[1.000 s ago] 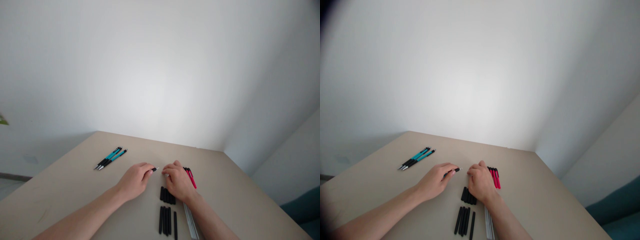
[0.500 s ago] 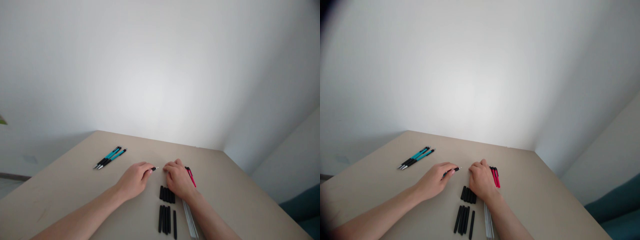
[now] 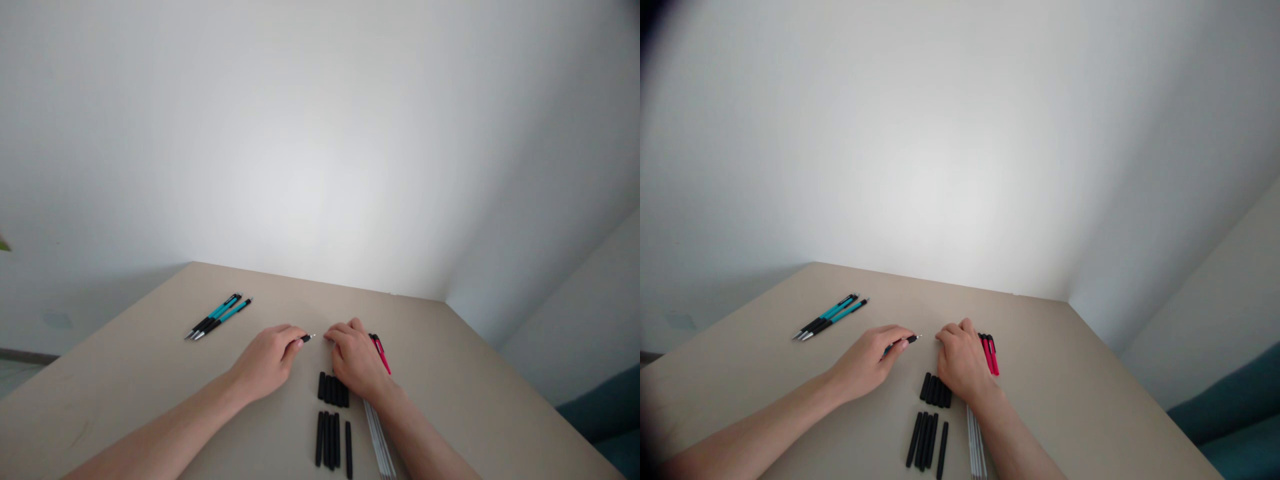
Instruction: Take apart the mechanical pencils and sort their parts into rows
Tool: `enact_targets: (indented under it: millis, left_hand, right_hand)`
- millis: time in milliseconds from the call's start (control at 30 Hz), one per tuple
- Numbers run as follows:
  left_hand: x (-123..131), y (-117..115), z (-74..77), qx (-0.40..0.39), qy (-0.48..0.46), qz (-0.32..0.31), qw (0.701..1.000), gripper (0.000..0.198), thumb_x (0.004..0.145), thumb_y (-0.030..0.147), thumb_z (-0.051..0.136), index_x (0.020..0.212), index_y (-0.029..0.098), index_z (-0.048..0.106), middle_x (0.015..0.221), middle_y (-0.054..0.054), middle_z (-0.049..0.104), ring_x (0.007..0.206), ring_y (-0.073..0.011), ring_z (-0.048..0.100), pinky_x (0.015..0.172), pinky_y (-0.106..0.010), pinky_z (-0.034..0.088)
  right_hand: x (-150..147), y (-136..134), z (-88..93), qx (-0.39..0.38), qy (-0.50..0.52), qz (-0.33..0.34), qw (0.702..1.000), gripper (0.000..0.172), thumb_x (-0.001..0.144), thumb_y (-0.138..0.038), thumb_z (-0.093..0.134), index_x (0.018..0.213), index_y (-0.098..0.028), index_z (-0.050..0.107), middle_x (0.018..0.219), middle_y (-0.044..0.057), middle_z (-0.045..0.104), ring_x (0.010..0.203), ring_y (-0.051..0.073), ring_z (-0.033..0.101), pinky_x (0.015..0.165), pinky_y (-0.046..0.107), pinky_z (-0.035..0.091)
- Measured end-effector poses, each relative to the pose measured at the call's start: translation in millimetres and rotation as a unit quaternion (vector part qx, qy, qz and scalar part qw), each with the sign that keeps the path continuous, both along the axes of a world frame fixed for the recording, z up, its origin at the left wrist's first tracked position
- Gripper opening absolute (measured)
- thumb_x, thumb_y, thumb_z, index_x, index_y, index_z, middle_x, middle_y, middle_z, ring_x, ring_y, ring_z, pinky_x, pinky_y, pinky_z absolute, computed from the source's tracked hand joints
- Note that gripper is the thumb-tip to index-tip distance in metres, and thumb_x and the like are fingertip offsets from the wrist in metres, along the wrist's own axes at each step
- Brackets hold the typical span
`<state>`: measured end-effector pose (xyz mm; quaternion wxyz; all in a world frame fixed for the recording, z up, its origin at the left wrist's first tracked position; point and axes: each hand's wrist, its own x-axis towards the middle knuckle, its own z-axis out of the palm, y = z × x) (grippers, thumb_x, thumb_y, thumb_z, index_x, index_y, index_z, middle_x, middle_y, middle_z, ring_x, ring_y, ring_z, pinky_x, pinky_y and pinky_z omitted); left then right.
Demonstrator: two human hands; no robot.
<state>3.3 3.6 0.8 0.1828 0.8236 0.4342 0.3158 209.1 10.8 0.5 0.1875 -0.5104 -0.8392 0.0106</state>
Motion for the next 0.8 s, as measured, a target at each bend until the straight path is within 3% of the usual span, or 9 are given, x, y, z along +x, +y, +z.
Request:
enact_targets:
  millis: [167,367,533,667,733,800]
  left_hand:
    - [-0.5,-0.2,0.1,-0.003,0.002,0.0,1.0,0.028,0.094,0.021,0.039,0.103,0.019,0.065,0.098,-0.006,0.069,0.089,-0.0205,0.062,0.081,-0.03,0.046]
    - [-0.9,0.0,-1.1,-0.004,0.002,-0.002,1.0,0.028,0.094,0.021,0.039,0.104,0.019,0.065,0.098,-0.006,0.069,0.09,-0.0203,0.062,0.082,-0.03,0.045]
    - [-0.2,-0.7,1.4,-0.008,0.002,-0.013,1.0,0.026,0.093,0.021,0.042,0.103,0.02,0.066,0.096,-0.005,0.069,0.089,-0.0194,0.062,0.081,-0.028,0.045]
    - [2.3,-3.3,3.7,-0.022,0.003,-0.043,0.999,0.019,0.091,0.021,0.049,0.092,0.02,0.068,0.087,-0.002,0.068,0.081,-0.0166,0.062,0.074,-0.024,0.044]
    - [3.4,-4.1,4.0,-0.029,0.016,-0.06,0.998,0.017,0.09,0.022,0.051,0.084,0.019,0.067,0.08,-0.001,0.067,0.075,-0.0152,0.061,0.069,-0.023,0.043]
    - [3.7,-4.1,3.3,-0.032,0.029,-0.068,0.997,0.014,0.088,0.022,0.054,0.08,0.019,0.065,0.077,0.0,0.065,0.073,-0.0146,0.059,0.066,-0.022,0.042]
  right_hand:
    - [-0.5,-0.5,0.9,0.002,0.008,0.005,1.0,0.031,0.08,-0.005,0.043,0.087,-0.019,0.069,0.091,0.006,0.067,0.086,0.021,0.049,0.082,0.033,0.039]
    - [0.2,1.9,-1.9,0.004,0.015,0.008,1.0,0.032,0.078,-0.003,0.044,0.09,-0.018,0.07,0.09,0.007,0.067,0.086,0.022,0.049,0.083,0.034,0.04]
    - [-0.5,-2.6,3.4,0.039,0.083,0.04,0.995,0.039,0.072,0.0,0.046,0.101,-0.016,0.067,0.098,0.007,0.065,0.091,0.023,0.049,0.083,0.035,0.04]
    - [-6.7,-14.0,13.3,0.026,0.118,0.128,0.984,0.024,0.08,-0.01,0.052,0.098,-0.017,0.065,0.09,0.006,0.066,0.085,0.021,0.051,0.079,0.034,0.04]
    - [-9.6,-16.9,14.3,0.004,0.116,0.144,0.983,0.014,0.086,-0.017,0.051,0.09,-0.018,0.065,0.081,0.005,0.065,0.08,0.02,0.052,0.074,0.032,0.04]
    - [-10.9,-16.8,12.6,-0.008,0.115,0.14,0.983,0.017,0.09,-0.021,0.05,0.083,-0.018,0.064,0.075,0.005,0.064,0.077,0.019,0.052,0.07,0.03,0.04]
